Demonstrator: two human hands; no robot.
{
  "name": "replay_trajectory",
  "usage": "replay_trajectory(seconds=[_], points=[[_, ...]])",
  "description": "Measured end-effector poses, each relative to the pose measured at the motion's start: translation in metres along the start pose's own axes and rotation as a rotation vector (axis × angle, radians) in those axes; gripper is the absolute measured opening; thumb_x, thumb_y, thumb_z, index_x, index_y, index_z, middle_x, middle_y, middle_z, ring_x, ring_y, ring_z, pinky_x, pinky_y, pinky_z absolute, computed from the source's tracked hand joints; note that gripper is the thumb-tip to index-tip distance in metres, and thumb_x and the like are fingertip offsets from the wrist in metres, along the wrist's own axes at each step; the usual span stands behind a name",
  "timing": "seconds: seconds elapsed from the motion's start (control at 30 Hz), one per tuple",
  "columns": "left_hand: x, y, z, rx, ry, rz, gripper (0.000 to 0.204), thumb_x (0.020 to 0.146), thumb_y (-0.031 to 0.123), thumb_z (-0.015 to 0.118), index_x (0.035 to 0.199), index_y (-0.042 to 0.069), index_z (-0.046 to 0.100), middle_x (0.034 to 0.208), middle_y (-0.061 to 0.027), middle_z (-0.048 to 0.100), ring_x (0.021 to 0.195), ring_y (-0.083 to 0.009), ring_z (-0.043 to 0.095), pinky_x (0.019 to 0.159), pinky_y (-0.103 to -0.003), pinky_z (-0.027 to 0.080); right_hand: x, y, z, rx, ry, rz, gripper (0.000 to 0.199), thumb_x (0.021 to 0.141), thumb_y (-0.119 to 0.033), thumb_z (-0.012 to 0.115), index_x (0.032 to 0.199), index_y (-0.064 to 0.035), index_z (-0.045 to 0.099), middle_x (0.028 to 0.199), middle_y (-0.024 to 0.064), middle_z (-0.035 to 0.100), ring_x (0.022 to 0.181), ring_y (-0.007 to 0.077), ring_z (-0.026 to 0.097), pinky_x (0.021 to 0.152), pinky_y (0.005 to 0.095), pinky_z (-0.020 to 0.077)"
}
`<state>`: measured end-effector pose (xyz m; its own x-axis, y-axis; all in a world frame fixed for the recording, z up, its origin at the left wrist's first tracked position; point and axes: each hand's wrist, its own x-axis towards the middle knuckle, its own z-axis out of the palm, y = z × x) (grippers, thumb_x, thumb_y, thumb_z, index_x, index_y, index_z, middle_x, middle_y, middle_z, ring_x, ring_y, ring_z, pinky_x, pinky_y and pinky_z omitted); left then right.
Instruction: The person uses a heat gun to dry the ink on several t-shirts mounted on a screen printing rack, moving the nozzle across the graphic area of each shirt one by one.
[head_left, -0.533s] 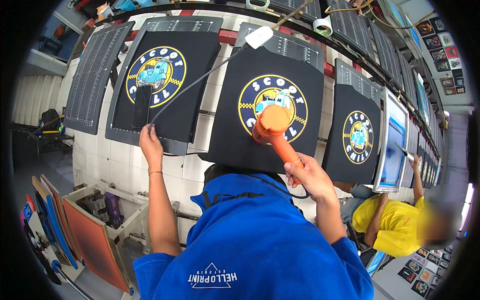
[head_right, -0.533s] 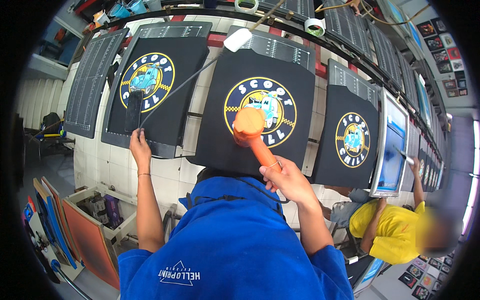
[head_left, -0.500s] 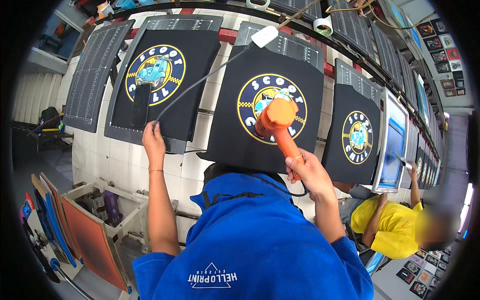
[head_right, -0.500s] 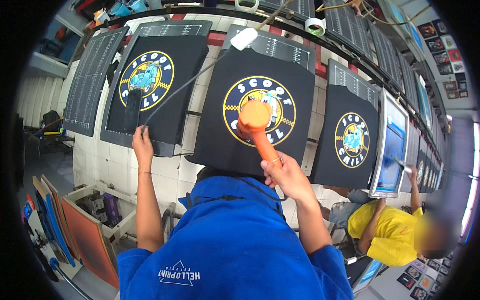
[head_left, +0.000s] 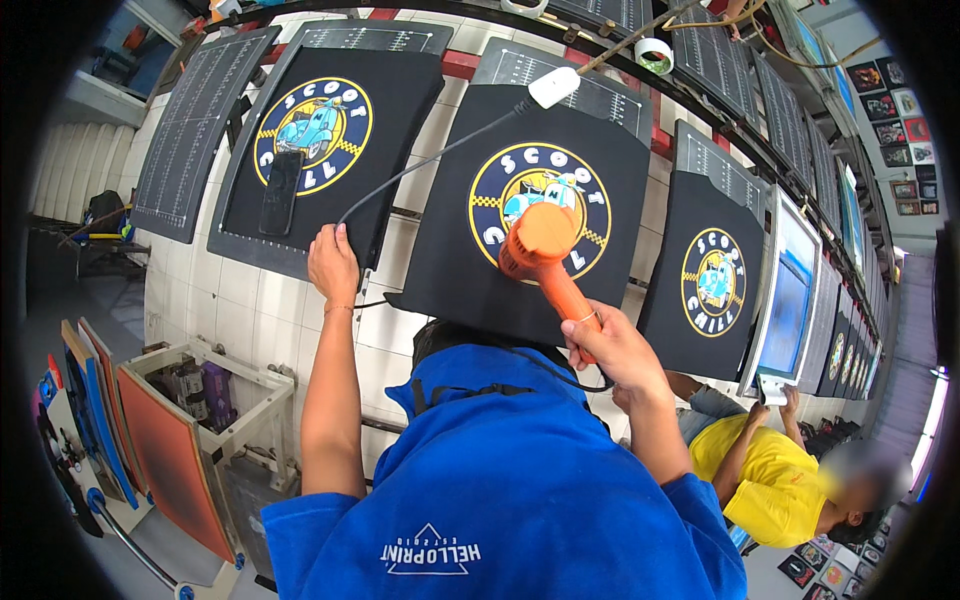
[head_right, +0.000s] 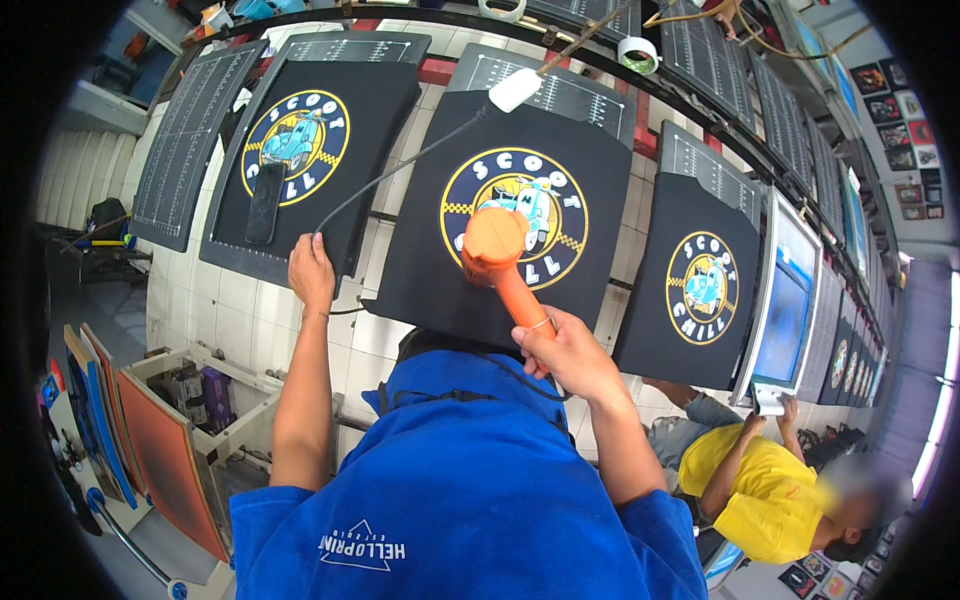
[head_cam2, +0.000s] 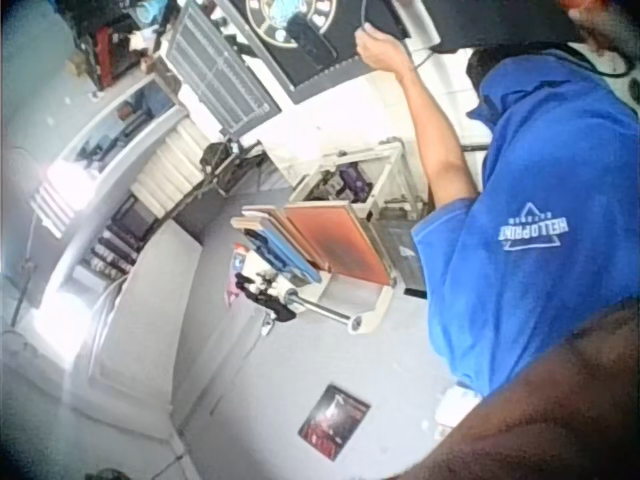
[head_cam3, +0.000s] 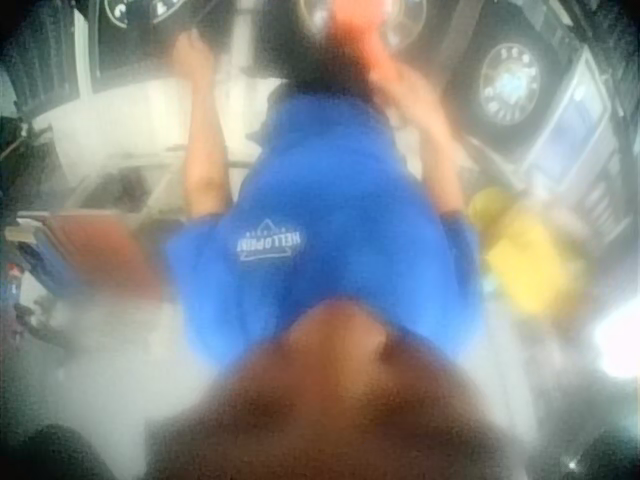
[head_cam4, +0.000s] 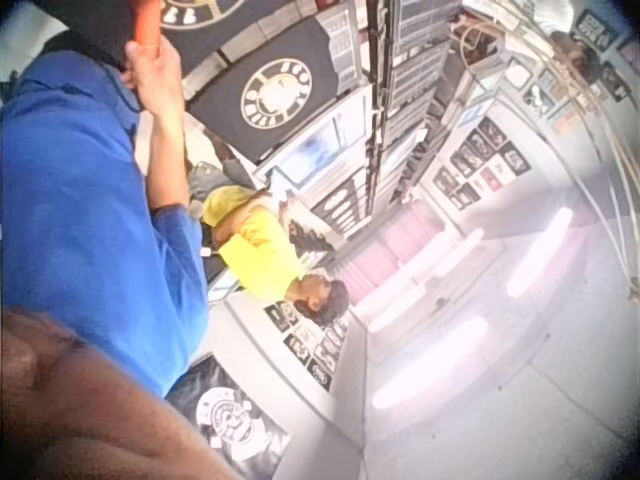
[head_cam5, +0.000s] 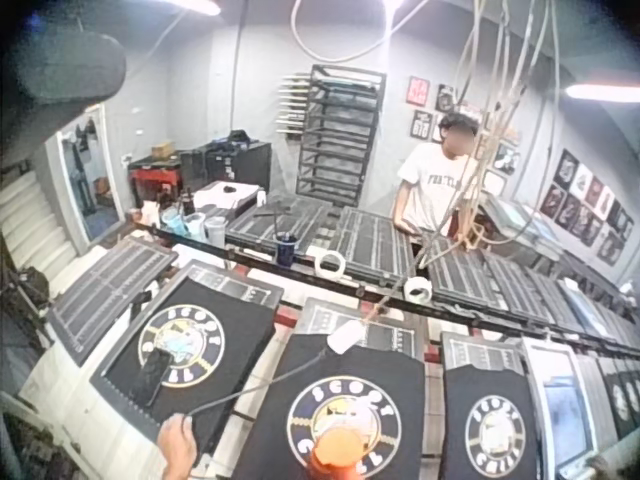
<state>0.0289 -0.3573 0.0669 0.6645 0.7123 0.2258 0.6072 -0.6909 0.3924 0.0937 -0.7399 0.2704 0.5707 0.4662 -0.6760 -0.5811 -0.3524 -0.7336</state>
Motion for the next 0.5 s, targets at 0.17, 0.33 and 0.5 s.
replay_trajectory(seconds=[0.17,0.33,0.5], points=[[0.0,0.002,0.003,0.055,0.038,0.042,0.034,0.101,0.032,0.048,0.088,0.002,0.059,0.09,-0.0167,0.064,0.087,-0.0372,0.06,0.076,-0.048,0.047,0.002,0.004,-0.008,-0.02,-0.009,-0.025,0.028,0.095,-0.024,0.064,0.109,-0.0011,0.056,0.078,-0.0004,0.058,0.062,0.0066,0.058,0.056,0.0214,0.0487],[-0.002,0.002,0.004,0.066,0.06,0.038,0.035,0.101,0.032,0.048,0.086,0.002,0.058,0.089,-0.0168,0.063,0.087,-0.0373,0.06,0.076,-0.048,0.046,-0.003,0.004,-0.014,-0.014,-0.044,-0.004,0.029,0.095,-0.025,0.065,0.108,-0.0011,0.056,0.078,-0.0006,0.057,0.063,0.0067,0.058,0.056,0.0213,0.0485],[0.0,0.004,0.004,0.067,0.056,0.035,0.036,0.101,0.033,0.048,0.085,0.002,0.058,0.088,-0.0176,0.063,0.087,-0.038,0.06,0.076,-0.048,0.046,0.003,0.01,-0.02,-0.037,-0.007,-0.067,0.03,0.094,-0.026,0.065,0.109,-0.0012,0.057,0.076,-0.0005,0.058,0.063,0.0068,0.058,0.056,0.0215,0.0494]])
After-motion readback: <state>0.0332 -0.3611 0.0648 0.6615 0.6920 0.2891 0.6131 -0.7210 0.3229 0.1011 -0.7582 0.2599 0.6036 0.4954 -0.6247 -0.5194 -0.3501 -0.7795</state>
